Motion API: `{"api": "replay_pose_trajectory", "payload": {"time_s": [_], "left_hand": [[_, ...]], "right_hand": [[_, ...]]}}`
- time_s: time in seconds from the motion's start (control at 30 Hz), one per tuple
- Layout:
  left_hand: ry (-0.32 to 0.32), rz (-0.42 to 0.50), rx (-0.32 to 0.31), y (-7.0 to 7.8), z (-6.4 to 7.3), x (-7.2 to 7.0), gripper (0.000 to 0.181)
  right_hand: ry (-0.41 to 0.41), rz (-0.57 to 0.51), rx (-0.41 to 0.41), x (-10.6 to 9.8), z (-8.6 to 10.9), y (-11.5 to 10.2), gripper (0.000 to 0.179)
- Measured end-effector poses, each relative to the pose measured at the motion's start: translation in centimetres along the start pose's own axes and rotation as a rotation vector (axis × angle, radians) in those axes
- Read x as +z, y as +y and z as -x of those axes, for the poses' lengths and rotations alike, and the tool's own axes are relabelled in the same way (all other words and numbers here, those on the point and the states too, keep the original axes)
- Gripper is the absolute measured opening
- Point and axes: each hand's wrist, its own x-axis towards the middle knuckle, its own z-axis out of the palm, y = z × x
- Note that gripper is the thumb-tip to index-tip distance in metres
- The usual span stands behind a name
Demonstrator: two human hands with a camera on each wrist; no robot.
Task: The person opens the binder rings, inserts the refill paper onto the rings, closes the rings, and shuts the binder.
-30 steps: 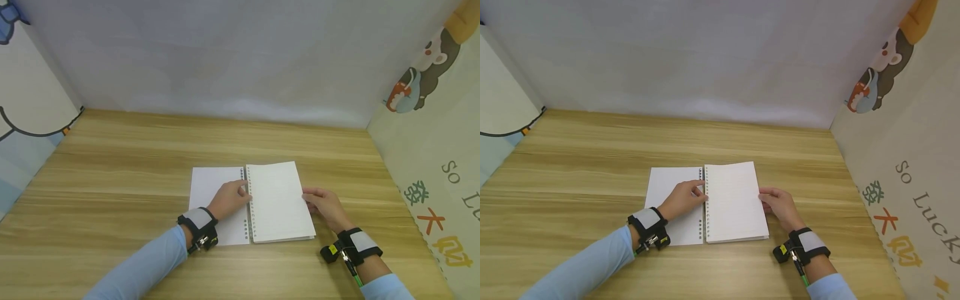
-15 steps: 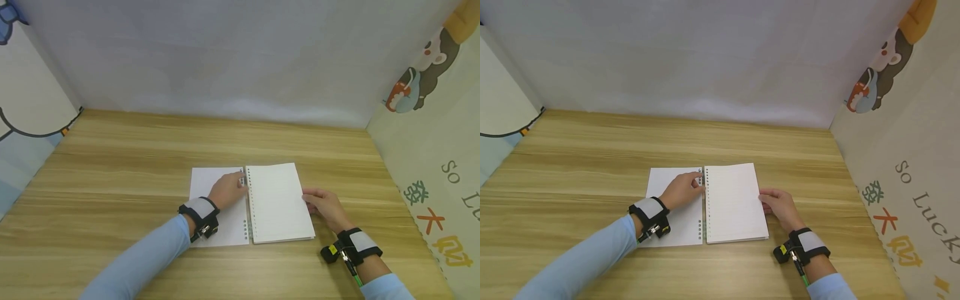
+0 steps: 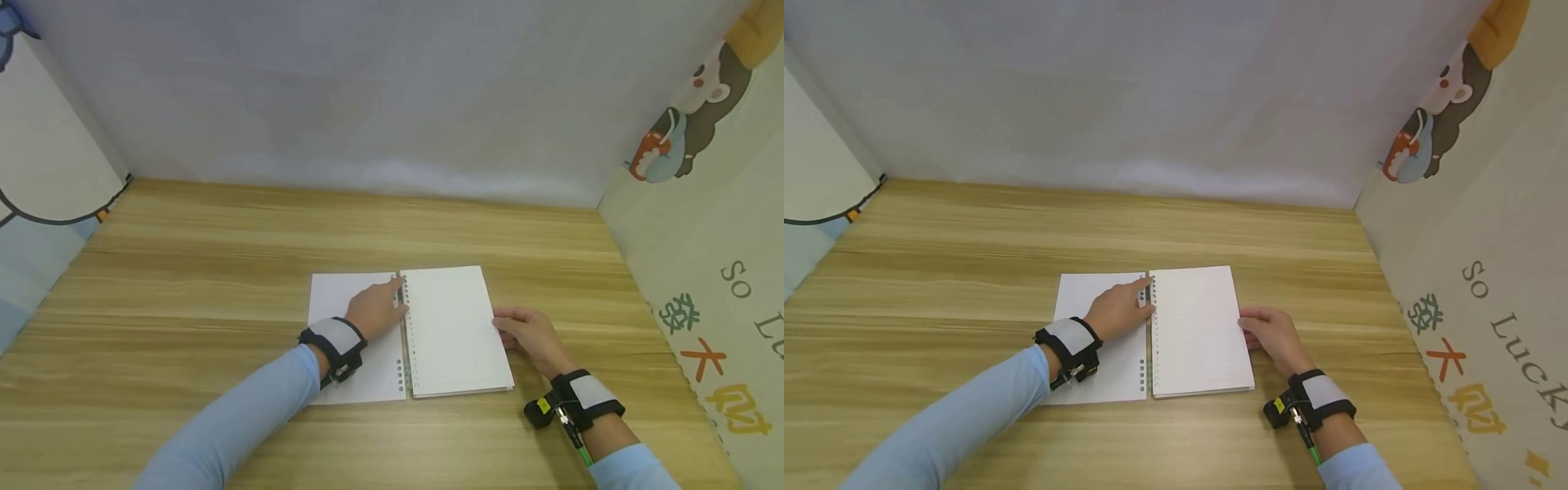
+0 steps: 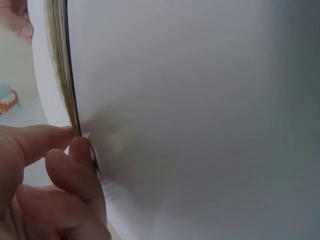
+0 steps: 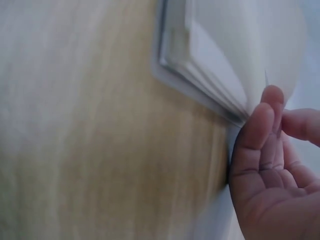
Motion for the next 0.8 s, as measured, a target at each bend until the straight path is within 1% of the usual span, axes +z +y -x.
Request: {"api": "replay_pose_trajectory", "payload": {"time_s": [0.2,0.37,0.47,0.6,0.7,0.77,0.8], "left_hand": [[-0.013,-0.025,0.004,0.3,0.2,-0.2,0.049],[-0.002,0.004,0.013,0.4,0.5,-0.5,0.050],[0.000,0.020,0.030,0.4,1.2,-0.7,0.046],[-0.055,0.034,0.087,0.3,2.7,-0.5,0.033],[-0.103,0.036,0.133,0.4,3.9,0.0,0.027],[-0.120,0.030,0.155,0.5,4.6,0.3,0.028],[-0.127,0.027,0.160,0.7,4.8,0.5,0.029]], "right_hand": [[0.009,0.045,0.019,0.1,-0.1,-0.1,0.038],[0.015,0.086,0.009,0.0,-0.1,-0.1,0.037],[0.009,0.100,-0.010,-0.4,0.2,0.0,0.038],[0.026,0.126,-0.036,-0.9,0.8,0.0,0.040],[0.066,0.196,-0.060,-0.8,1.4,-0.3,0.038],[0.087,0.296,-0.098,-0.1,1.9,-0.8,0.035],[0.086,0.358,-0.133,0.4,2.3,-1.0,0.033]]}}
